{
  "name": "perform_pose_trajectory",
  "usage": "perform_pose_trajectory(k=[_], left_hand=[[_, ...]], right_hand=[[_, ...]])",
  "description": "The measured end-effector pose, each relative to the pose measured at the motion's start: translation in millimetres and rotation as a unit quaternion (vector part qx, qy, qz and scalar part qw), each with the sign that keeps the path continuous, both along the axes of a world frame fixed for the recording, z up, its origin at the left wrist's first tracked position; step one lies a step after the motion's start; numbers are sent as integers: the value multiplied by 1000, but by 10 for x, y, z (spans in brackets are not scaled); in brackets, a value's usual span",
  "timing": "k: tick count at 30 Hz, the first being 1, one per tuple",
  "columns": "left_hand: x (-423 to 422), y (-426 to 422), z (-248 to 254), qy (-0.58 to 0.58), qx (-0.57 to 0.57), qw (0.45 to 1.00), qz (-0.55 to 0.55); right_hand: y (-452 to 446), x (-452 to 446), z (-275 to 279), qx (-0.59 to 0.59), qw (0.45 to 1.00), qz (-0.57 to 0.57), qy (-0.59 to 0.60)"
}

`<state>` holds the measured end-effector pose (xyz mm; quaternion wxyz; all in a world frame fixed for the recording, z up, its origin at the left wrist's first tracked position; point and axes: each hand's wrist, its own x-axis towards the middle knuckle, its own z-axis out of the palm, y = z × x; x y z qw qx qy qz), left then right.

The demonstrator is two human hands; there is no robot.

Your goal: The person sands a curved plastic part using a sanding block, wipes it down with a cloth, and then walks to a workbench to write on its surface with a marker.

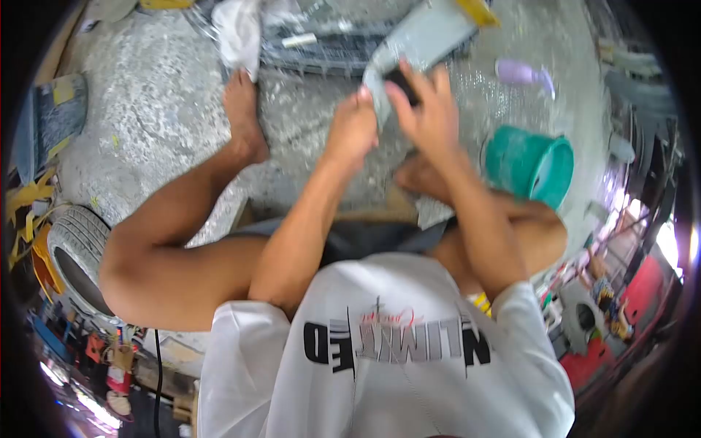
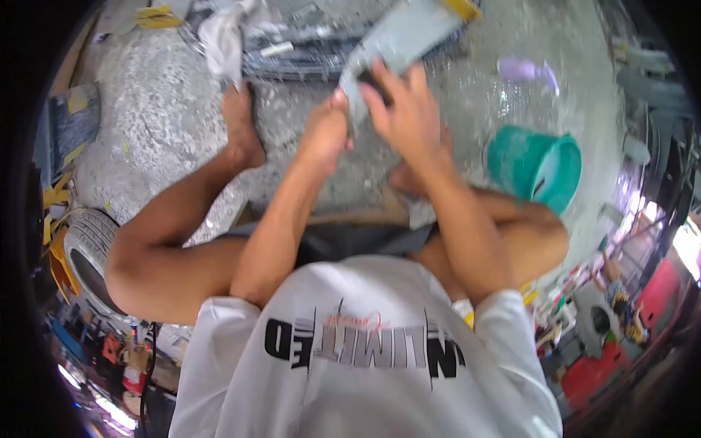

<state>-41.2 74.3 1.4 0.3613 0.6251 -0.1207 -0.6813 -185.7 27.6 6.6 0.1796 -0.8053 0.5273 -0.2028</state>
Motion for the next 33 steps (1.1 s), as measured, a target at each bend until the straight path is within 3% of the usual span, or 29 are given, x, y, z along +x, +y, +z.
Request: perform_pose_trajectory(k=[3, 4, 6, 10, 13, 16, 18, 21, 24, 26, 29, 30, 33], left_hand=[[39, 20, -30, 26, 11, 1000, 1], [54, 17, -26, 26, 21, 999, 4], [33, -3, -14, 10, 44, 999, 8], [45, 44, -11, -20, 4, 1000, -17], [50, -14, 60, -48, 33, 998, -23], [108, -32, 71, -32, 50, 998, -36], [112, -38, 63, -21, 48, 998, -45], [78, -51, 114, -41, 51, 997, -30], [120, -34, 62, -55, 39, 996, -56], [117, -59, 131, -72, 47, 994, -63], [114, -36, 89, -65, 43, 995, -56], [101, -36, 64, -58, 38, 996, -52], [57, -49, 139, -44, 45, 997, -49]], right_hand=[[167, 46, 137, 59, 998, -34, -16], [362, -45, 103, 16, 1000, -7, -10], [549, -163, 136, 36, 999, 23, -13], [-53, 21, -18, -10, 999, -35, -17], [-361, -36, 418, -52, 992, -88, -79], [-201, -379, 704, 17, 996, 50, 74], [-88, -459, 719, 128, 957, 174, 195], [49, -340, 553, 156, 906, 306, 247], [-228, -422, 303, 134, 916, 240, 291], [-352, -450, 429, 105, 924, 158, 332], [-359, -485, 760, 119, 972, 65, 193], [-320, -477, 780, 116, 987, 66, 90], [-90, -293, 460, 121, 989, 46, -68]])
